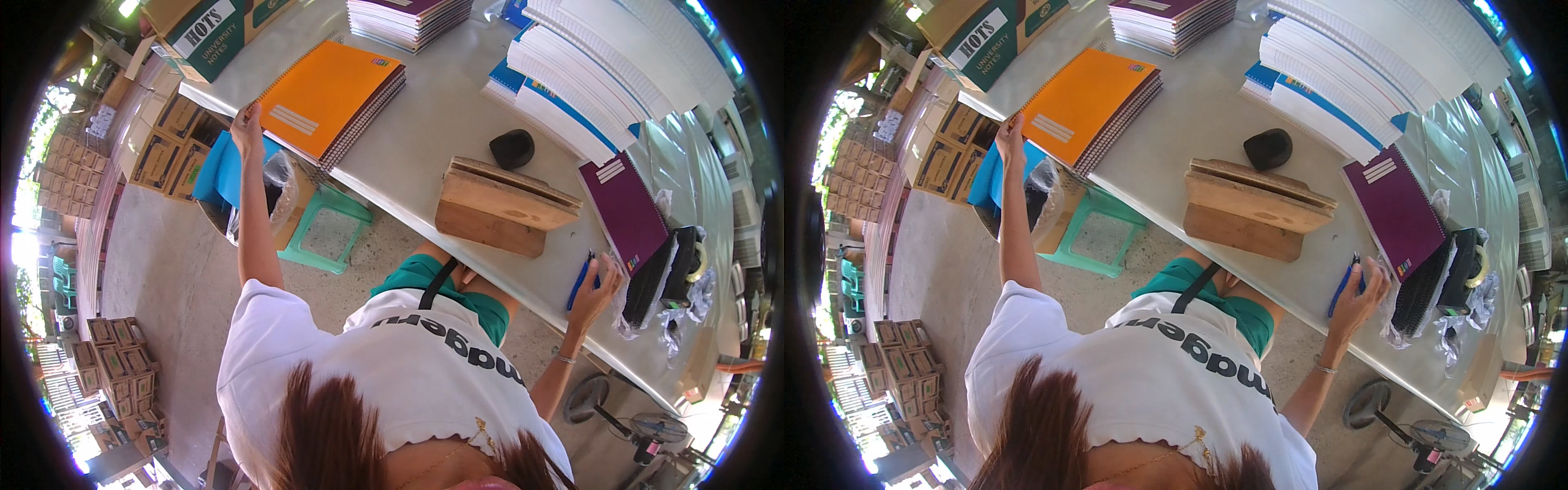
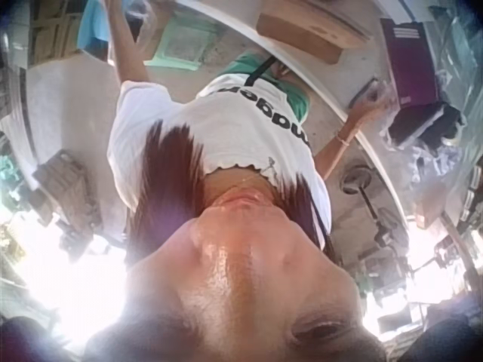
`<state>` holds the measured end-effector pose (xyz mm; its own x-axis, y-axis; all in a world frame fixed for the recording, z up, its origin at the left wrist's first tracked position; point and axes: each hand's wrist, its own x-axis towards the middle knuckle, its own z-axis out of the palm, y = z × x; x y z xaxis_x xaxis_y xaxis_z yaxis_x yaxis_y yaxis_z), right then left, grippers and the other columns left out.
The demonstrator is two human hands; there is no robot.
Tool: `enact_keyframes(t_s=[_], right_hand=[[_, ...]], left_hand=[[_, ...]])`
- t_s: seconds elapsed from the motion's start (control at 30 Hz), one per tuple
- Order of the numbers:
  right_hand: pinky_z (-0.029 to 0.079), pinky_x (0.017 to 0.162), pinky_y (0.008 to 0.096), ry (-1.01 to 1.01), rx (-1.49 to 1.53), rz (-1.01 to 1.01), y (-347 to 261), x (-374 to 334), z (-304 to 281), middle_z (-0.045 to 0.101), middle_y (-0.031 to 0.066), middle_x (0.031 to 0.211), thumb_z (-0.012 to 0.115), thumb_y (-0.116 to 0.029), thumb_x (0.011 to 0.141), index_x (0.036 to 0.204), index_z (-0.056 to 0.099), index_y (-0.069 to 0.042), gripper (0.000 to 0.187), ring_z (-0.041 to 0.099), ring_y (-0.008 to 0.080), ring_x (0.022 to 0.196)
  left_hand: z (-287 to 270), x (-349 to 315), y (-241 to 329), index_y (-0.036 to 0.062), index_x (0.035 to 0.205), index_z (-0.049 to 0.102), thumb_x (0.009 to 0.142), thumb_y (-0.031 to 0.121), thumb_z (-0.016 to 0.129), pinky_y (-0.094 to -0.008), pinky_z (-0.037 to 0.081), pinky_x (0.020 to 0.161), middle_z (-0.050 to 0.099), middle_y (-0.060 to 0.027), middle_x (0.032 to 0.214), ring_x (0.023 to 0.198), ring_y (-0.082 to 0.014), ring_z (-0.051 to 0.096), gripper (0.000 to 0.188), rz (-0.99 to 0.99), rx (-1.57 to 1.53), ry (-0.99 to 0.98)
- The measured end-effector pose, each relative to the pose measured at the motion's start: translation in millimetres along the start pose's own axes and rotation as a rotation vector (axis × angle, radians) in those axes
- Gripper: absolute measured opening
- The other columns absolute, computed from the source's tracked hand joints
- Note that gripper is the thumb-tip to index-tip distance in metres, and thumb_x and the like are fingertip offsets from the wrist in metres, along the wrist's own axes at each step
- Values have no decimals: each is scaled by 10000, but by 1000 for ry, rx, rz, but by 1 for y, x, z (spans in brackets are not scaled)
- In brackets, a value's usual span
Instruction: The person places notebooks onto a wooden stand, feeds a spiral wire through the pre-punched holes by hand, and then uses a blue tool to secure the binding before moving the finished notebooks to a stack.
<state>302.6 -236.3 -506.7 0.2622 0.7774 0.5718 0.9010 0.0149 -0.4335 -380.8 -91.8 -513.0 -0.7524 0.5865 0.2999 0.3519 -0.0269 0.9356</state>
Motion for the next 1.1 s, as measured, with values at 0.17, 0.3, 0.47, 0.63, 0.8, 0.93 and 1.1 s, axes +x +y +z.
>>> enact_keyframes(t_s=[0.17, 0.3, 0.47, 0.63, 0.8, 0.93, 1.1], right_hand=[[431, 848, 376, 183, -186, -17, 29, 27, -20, 587, 141, 1019, 596, -174, 919, 1117, 611, -30, 245, 535, 274, 1000], [442, 822, 387, 126, -112, 203, 77, 56, -14, 589, 170, 996, 623, -273, 906, 1190, 577, -24, 380, 539, 279, 957], [457, 823, 424, -25, -292, 314, 153, 87, 10, 593, 223, 1014, 631, -407, 881, 1245, 530, 17, 568, 560, 327, 947], [445, 904, 425, -136, -508, 495, 202, 120, 22, 577, 286, 1141, 672, -526, 794, 1274, 515, 29, 751, 537, 391, 1118], [500, 749, 407, -148, -285, 397, 207, 126, 5, 673, 252, 833, 740, -488, 704, 901, 678, 55, 581, 654, 375, 830], [486, 688, 384, -260, 151, 621, 181, 145, 6, 699, 196, 862, 807, -351, 636, 842, 682, 29, 450, 662, 351, 789], [494, 777, 372, 17, 80, 569, 187, 134, 6, 667, 135, 993, 821, -173, 646, 985, 620, -25, 421, 644, 262, 872]], left_hand=[[2, -5, 9, 16, 1123, 662, 873, 297, 659, -295, 477, 846, 681, -80, 1029, 974, -166, 613, 376, 81, 259, -74], [-6, -3, 0, 1, 1087, 673, 867, 285, 652, -301, 478, 852, 694, -101, 1020, 944, -189, 641, 360, 46, 211, -91], [-8, -5, -5, 0, 1105, 663, 872, 278, 647, -293, 470, 862, 688, -102, 1049, 975, -181, 634, 364, 24, 164, -121], [-10, -4, 0, 11, 1180, 630, 875, 289, 665, -270, 420, 905, 645, -63, 1116, 1041, -145, 572, 414, -39, 195, -178], [-2, -6, -4, 6, 1207, 613, 911, 328, 598, -288, 441, 905, 644, -97, 1164, 1050, -166, 588, 437, 53, 96, -264], [-31, 9, -27, 76, 1214, 621, 882, 455, 620, -374, 435, 890, 640, -126, 1100, 1104, -248, 502, 504, 168, 431, -94], [3, -35, 26, 173, 1169, 652, 887, 411, 640, -441, 411, 865, 582, -112, 1081, 1080, -268, 415, 369, 639, 568, 269]])
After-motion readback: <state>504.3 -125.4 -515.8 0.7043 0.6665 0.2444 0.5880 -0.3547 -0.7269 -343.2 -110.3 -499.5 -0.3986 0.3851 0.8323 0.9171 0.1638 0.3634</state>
